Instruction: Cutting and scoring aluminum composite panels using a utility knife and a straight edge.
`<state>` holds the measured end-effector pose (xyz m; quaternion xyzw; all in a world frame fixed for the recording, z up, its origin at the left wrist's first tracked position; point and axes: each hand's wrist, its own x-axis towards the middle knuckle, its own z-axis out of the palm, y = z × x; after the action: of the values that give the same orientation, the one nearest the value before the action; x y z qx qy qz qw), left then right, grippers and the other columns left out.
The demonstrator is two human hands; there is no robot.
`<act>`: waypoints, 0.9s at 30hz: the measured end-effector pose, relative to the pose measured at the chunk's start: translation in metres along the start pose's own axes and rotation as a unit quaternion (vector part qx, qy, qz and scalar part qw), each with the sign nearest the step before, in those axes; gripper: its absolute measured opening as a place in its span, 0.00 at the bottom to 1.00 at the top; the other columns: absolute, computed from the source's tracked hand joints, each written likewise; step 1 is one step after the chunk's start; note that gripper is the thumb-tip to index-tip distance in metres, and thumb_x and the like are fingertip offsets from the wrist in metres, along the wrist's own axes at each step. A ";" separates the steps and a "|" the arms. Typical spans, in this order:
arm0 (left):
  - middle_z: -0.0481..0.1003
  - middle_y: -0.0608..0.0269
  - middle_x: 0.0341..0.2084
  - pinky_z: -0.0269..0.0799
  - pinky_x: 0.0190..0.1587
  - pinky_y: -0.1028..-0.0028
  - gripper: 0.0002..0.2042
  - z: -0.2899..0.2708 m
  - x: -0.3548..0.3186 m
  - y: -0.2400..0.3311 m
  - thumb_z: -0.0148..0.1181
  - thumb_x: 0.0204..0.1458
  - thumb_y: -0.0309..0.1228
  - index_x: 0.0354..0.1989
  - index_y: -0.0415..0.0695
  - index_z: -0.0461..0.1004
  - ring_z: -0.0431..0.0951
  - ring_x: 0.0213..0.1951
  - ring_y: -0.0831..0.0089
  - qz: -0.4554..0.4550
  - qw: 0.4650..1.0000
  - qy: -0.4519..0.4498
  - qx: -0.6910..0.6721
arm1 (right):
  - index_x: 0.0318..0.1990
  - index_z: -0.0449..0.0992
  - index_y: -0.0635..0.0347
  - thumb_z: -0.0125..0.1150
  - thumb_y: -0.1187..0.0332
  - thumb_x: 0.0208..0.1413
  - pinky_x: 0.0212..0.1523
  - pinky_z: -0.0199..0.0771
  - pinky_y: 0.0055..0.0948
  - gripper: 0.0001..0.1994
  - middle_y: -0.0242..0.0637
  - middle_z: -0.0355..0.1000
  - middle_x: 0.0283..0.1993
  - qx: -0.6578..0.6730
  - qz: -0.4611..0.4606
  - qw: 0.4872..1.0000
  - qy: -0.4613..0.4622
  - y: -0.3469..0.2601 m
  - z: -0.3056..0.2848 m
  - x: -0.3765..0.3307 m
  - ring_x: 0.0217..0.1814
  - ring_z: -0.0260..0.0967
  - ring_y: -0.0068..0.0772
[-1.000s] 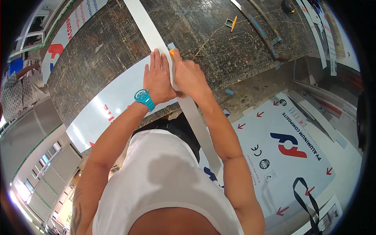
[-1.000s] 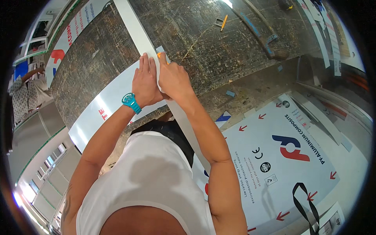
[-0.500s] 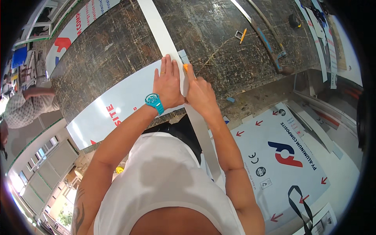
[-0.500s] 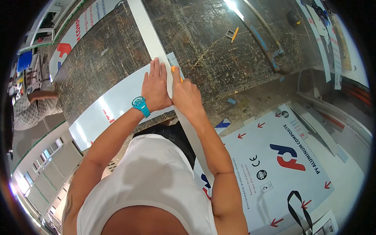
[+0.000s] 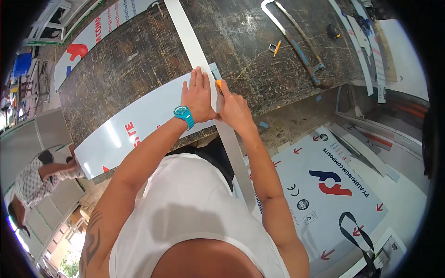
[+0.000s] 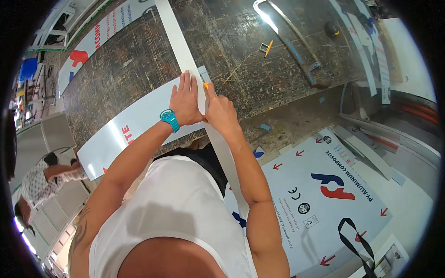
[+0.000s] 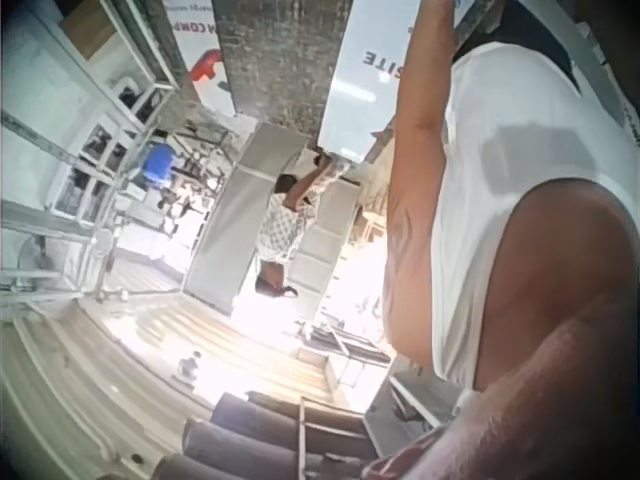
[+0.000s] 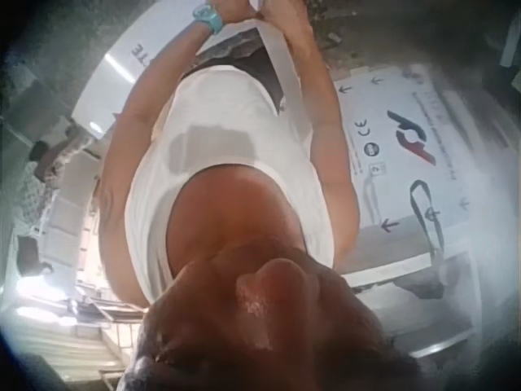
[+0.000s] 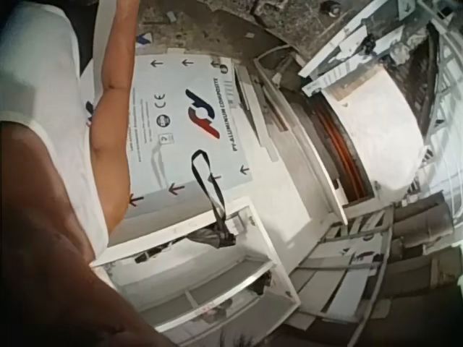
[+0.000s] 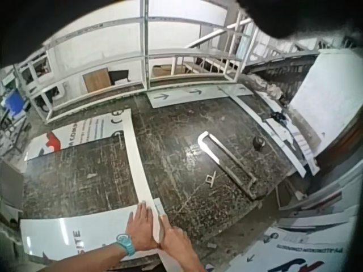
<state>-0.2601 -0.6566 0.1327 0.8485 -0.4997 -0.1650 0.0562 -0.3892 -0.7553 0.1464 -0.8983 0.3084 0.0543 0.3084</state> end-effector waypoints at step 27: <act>0.62 0.33 0.68 0.67 0.66 0.47 0.50 -0.217 -0.224 0.017 0.78 0.43 0.47 0.72 0.34 0.61 0.64 0.68 0.38 0.351 0.791 0.119 -0.487 | 0.74 0.55 0.67 0.73 0.74 0.43 0.54 0.77 0.48 0.48 0.59 0.72 0.58 0.034 0.062 0.956 0.283 -0.002 0.063 -0.169 0.54 0.74 0.63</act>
<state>-0.3009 -0.4856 0.3911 0.4876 -0.6064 -0.2529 0.5750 -0.5182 -0.6293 0.1451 -0.8449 0.4397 -0.1940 0.2351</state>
